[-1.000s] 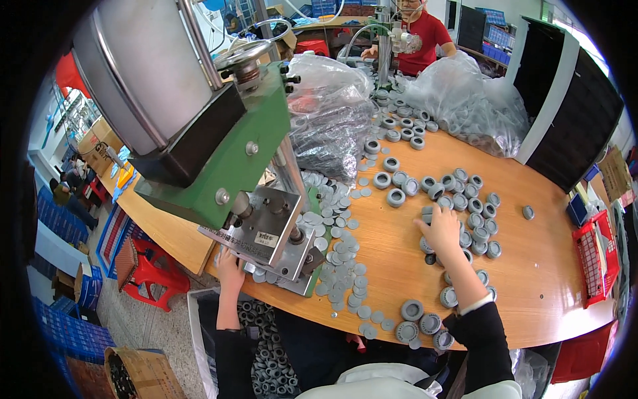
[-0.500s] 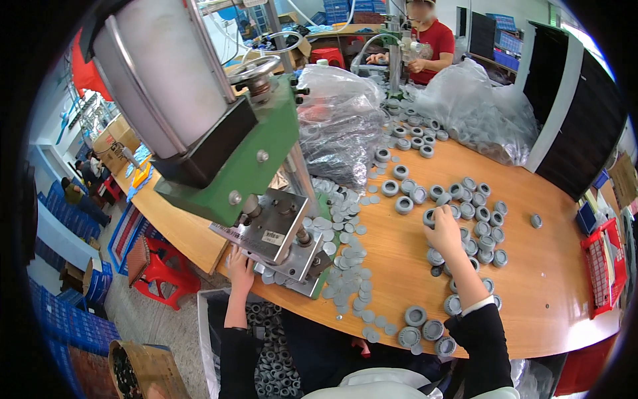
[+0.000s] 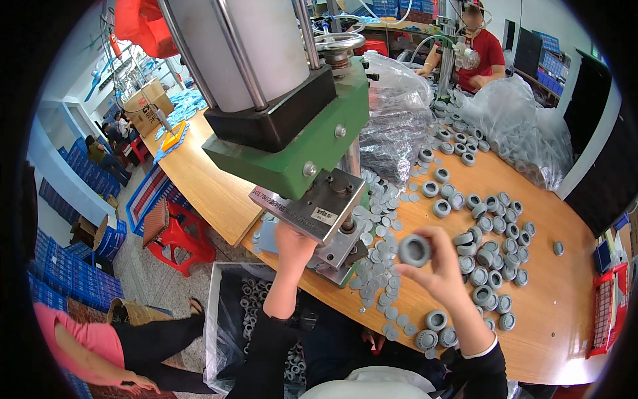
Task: Placing plastic ring components and small discs into an industrial press machine and operating the press.
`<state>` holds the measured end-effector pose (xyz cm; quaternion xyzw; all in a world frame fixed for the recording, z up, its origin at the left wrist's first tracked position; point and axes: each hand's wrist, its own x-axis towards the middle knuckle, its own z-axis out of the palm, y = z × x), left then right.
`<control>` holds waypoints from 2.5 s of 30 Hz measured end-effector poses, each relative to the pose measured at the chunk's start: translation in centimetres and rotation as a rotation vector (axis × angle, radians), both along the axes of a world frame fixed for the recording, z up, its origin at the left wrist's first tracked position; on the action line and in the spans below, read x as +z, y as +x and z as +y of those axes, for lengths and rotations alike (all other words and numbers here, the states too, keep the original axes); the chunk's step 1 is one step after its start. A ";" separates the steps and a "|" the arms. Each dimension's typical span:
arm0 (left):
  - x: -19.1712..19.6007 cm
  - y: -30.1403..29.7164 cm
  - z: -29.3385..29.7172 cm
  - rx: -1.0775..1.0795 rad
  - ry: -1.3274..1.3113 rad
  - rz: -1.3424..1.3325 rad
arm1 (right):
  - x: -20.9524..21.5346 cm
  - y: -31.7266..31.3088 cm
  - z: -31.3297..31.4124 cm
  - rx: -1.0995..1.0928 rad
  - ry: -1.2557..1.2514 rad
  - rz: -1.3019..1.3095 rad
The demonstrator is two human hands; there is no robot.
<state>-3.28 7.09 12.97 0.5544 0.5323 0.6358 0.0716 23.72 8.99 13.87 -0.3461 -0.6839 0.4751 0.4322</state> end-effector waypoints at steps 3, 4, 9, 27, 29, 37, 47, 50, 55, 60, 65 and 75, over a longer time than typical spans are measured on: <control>-0.9 0.1 -1.6 -0.040 -0.231 -0.099 | 0.5 -4.3 -1.3 0.101 0.110 -0.008; -1.4 0.3 -2.0 0.129 -0.146 0.141 | 0.5 -5.7 -1.7 0.103 0.115 -0.005; -6.2 -1.0 -8.0 0.349 -0.074 -0.197 | -0.1 -10.7 -1.8 0.011 0.328 -0.133; -11.4 -9.9 -3.0 0.307 -0.455 0.475 | 1.9 -13.9 -2.5 -0.052 0.181 -0.153; -12.5 -10.7 -1.9 0.293 -0.629 0.512 | 2.0 -10.9 -4.8 -0.075 0.230 -0.167; -12.7 -11.8 -2.9 0.288 -0.596 0.592 | -3.3 6.9 -0.1 -0.477 0.161 -0.669; -12.7 -12.1 -2.8 0.226 -0.565 0.455 | -7.8 13.1 4.9 -0.421 0.191 -1.095; -10.1 -9.1 -3.0 0.160 -0.338 0.296 | -7.5 12.9 5.5 -0.429 0.250 -1.066; -1.5 -1.7 -1.8 -0.055 0.036 0.125 | -8.6 11.0 6.0 -0.495 0.214 -0.972; -0.7 0.5 0.8 0.011 -0.093 0.007 | -9.8 10.4 5.7 -0.552 0.262 -0.911; -3.2 2.1 -0.3 0.286 0.044 0.212 | -10.1 10.3 5.9 -0.547 0.357 -0.834; -5.5 0.4 -5.6 0.313 0.168 0.179 | -9.3 9.4 5.7 -0.367 0.329 -0.777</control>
